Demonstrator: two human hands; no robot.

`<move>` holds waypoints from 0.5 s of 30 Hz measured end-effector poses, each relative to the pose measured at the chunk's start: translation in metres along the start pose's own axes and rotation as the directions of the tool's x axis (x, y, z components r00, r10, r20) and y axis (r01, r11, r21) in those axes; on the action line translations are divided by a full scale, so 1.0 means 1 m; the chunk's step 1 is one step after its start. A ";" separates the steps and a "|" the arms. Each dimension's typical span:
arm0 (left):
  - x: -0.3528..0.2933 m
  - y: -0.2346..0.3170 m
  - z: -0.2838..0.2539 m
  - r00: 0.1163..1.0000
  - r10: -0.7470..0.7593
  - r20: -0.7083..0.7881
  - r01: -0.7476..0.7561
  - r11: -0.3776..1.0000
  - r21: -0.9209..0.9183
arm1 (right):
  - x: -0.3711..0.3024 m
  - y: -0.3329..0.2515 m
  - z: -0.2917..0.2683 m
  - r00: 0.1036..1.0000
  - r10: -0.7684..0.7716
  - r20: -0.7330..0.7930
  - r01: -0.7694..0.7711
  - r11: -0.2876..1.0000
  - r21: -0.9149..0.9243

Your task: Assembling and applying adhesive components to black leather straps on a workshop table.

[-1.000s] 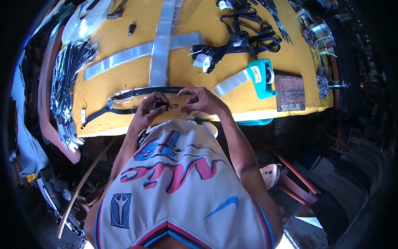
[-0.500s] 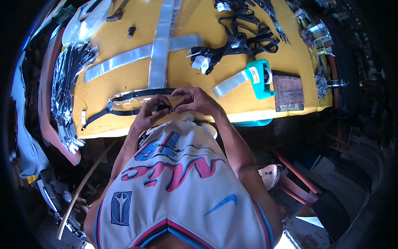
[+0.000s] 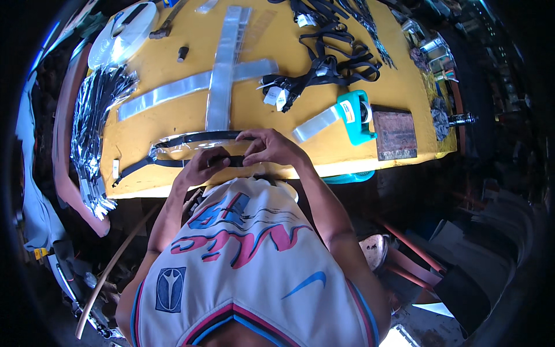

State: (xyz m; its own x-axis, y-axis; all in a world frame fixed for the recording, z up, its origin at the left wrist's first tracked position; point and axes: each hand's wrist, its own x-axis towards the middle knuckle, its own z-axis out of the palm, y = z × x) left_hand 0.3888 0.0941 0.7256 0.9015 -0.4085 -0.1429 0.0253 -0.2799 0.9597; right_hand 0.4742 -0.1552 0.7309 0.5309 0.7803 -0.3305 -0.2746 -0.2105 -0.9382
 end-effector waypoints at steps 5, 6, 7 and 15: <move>-0.002 -0.006 0.002 0.999 0.027 0.025 -0.027 0.999 -0.018 | 0.008 -0.001 0.012 0.999 -0.045 0.027 0.045 0.999 0.005; -0.002 -0.007 0.004 0.997 0.074 0.012 -0.074 0.997 -0.022 | 0.010 -0.001 0.014 0.999 -0.047 0.028 0.047 0.999 0.005; -0.003 -0.007 0.005 0.993 0.121 -0.002 -0.121 0.992 -0.025 | 0.012 -0.001 0.016 0.997 -0.051 0.053 0.050 0.998 0.022; -0.019 -0.014 -0.012 0.998 -0.032 -0.047 0.033 0.999 0.039 | 0.007 -0.006 0.013 1.000 -0.016 0.027 0.016 1.000 -0.026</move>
State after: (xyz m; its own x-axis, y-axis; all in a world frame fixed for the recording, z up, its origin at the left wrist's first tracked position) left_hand 0.3768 0.1162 0.7182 0.9195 -0.3583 -0.1616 0.0387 -0.3267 0.9443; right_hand 0.4692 -0.1402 0.7355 0.5130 0.7993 -0.3129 -0.2450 -0.2130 -0.9458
